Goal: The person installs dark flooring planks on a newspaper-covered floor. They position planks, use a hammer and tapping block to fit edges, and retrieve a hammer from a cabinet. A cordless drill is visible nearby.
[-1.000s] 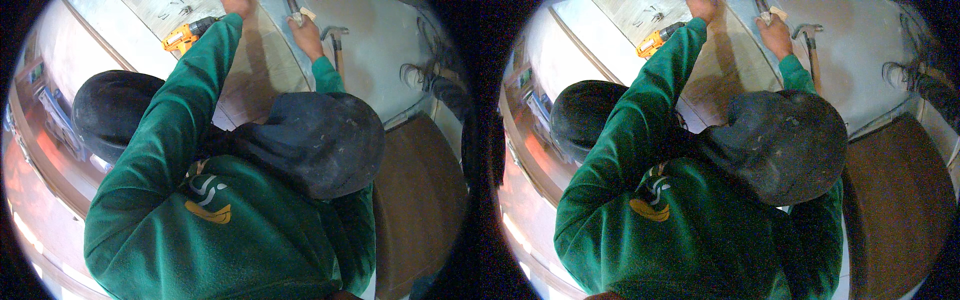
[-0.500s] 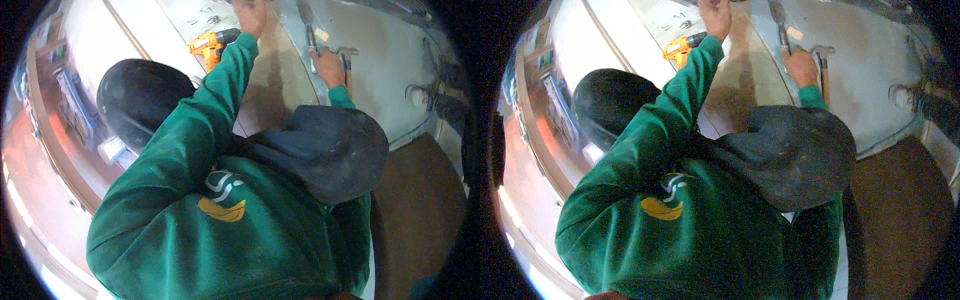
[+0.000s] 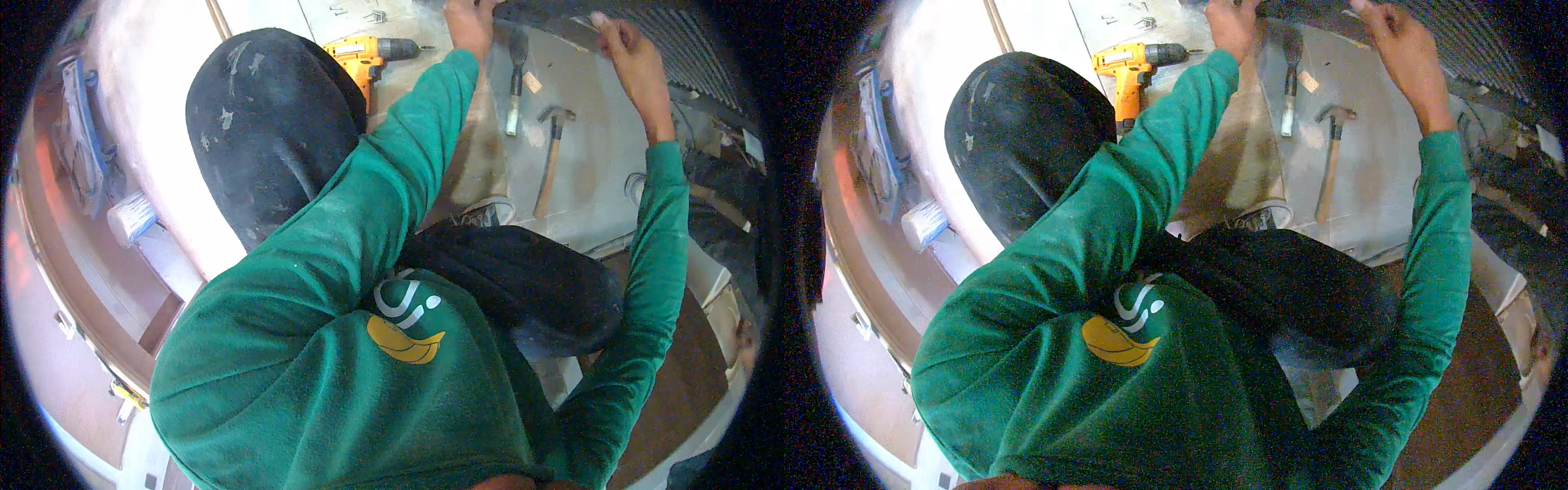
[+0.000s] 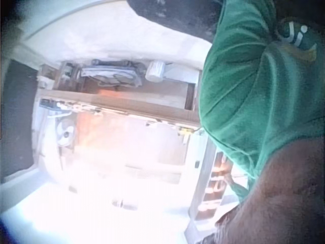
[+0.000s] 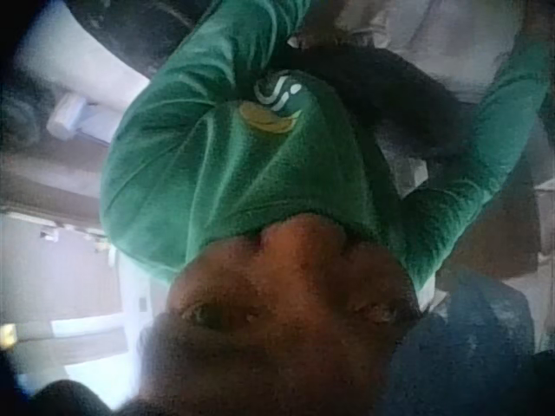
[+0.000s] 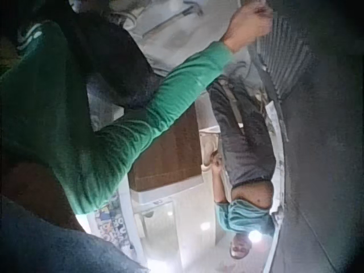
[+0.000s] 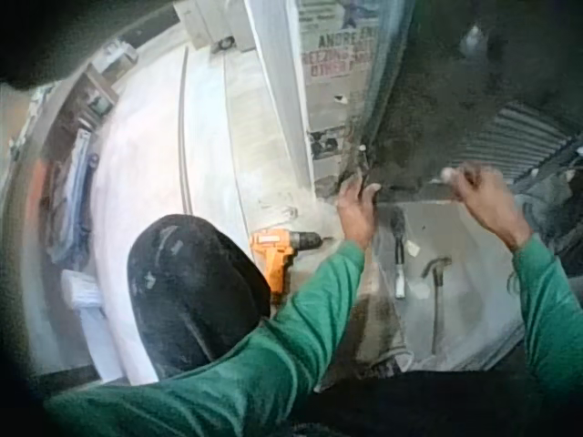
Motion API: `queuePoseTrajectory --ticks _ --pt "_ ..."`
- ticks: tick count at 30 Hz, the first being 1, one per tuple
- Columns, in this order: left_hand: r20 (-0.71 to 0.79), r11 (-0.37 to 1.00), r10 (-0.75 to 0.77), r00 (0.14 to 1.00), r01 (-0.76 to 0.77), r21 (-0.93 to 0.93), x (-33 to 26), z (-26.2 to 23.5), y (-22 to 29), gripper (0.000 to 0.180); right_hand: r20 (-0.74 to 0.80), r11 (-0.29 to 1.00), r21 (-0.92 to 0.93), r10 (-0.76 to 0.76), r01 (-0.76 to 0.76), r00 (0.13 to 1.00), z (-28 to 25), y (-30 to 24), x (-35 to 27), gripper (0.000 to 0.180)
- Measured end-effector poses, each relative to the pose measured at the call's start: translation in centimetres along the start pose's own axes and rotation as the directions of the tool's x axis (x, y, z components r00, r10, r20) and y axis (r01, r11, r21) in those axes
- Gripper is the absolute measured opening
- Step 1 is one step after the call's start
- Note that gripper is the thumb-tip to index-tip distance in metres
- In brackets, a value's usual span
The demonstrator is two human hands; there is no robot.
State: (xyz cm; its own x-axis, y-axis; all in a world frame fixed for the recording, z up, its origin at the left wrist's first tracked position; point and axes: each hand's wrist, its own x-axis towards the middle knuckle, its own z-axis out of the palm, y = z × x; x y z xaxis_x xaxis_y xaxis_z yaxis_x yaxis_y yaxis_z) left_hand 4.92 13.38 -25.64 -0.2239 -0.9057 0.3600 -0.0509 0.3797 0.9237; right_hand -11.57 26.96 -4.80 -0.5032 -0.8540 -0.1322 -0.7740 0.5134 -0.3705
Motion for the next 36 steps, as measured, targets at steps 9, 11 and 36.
queuePoseTrajectory --ticks 9,11,36 --pt "-0.121 0.951 -0.305 0.945 0.295 -0.091 -4.4 2.1 -3.7 0.036 -0.159 0.98 0.08 0.196 -0.185 0.968 -2.0 -7.0 2.4 0.076" --pt "-0.179 0.915 -0.402 0.898 0.387 -0.11 -5.6 2.5 -5.7 0.032 -0.199 0.972 0.154 0.206 -0.177 0.958 -2.1 -7.7 2.6 0.079" --pt "0.032 0.575 -0.685 0.728 0.567 -0.589 -3.4 2.5 -10.5 0.041 -0.401 0.964 0.266 0.131 -0.022 0.907 -3.0 -13.4 1.1 0.064"
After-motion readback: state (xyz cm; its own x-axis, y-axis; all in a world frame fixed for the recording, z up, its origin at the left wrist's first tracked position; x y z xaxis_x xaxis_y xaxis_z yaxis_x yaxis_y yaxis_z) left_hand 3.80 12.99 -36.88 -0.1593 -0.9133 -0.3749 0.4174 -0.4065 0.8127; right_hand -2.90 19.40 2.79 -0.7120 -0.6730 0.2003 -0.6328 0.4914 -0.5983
